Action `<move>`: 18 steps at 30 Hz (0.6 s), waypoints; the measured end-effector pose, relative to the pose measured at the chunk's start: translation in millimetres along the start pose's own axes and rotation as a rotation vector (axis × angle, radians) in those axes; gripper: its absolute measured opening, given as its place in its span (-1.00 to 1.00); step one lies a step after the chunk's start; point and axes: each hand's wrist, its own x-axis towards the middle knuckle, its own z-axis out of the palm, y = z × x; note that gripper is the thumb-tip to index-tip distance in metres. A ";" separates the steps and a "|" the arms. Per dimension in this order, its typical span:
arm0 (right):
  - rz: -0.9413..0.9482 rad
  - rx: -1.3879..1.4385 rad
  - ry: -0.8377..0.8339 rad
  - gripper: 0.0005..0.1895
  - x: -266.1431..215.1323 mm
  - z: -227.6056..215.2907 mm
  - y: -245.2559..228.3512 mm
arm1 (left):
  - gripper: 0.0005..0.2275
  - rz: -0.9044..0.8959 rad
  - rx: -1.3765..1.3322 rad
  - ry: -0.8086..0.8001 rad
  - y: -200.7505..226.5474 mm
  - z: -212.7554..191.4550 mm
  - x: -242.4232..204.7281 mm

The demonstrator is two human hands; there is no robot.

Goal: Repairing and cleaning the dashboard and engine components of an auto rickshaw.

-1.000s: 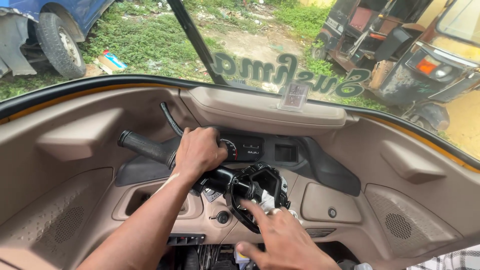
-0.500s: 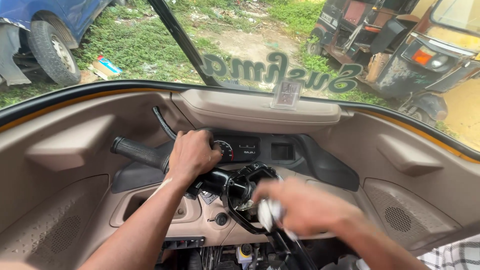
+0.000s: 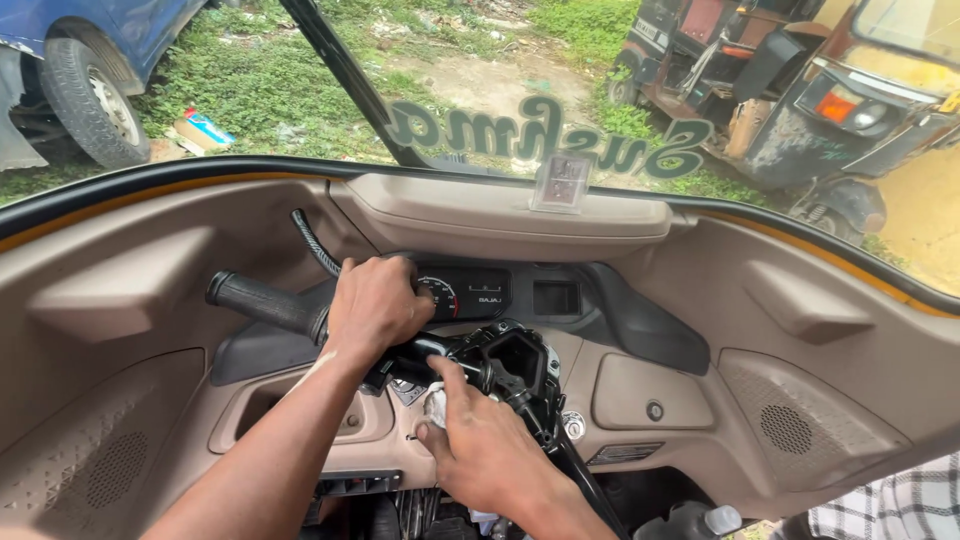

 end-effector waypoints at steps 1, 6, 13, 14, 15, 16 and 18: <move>0.077 -0.037 -0.065 -0.25 2.7 -2.8 -3.9 | -0.79 -0.017 -0.003 -0.024 1.5 -2.0 -0.1; -0.028 -0.043 -0.013 -0.60 0.1 4.4 13.8 | -0.79 -0.037 -0.012 -0.047 0.5 -3.7 0.9; -0.180 -0.333 -0.091 -0.72 -36.3 -19.7 39.2 | -0.78 -0.055 -0.016 -0.086 1.3 -4.7 0.7; -0.181 -0.337 -0.094 -0.72 -36.3 -19.6 39.3 | -0.78 -0.058 -0.019 -0.085 2.0 -4.5 0.2; -0.134 -0.330 -0.127 -0.72 -36.9 -18.1 38.8 | -0.78 -0.052 -0.019 -0.081 1.6 -4.6 -1.8; -0.087 -0.323 -0.159 -0.72 -37.5 -16.9 38.5 | -0.78 -0.046 -0.018 -0.078 1.5 -4.8 -3.7; -0.093 -0.296 -0.131 -0.75 -19.7 -5.8 24.0 | -0.78 -0.035 -0.010 -0.064 1.8 -5.4 -1.9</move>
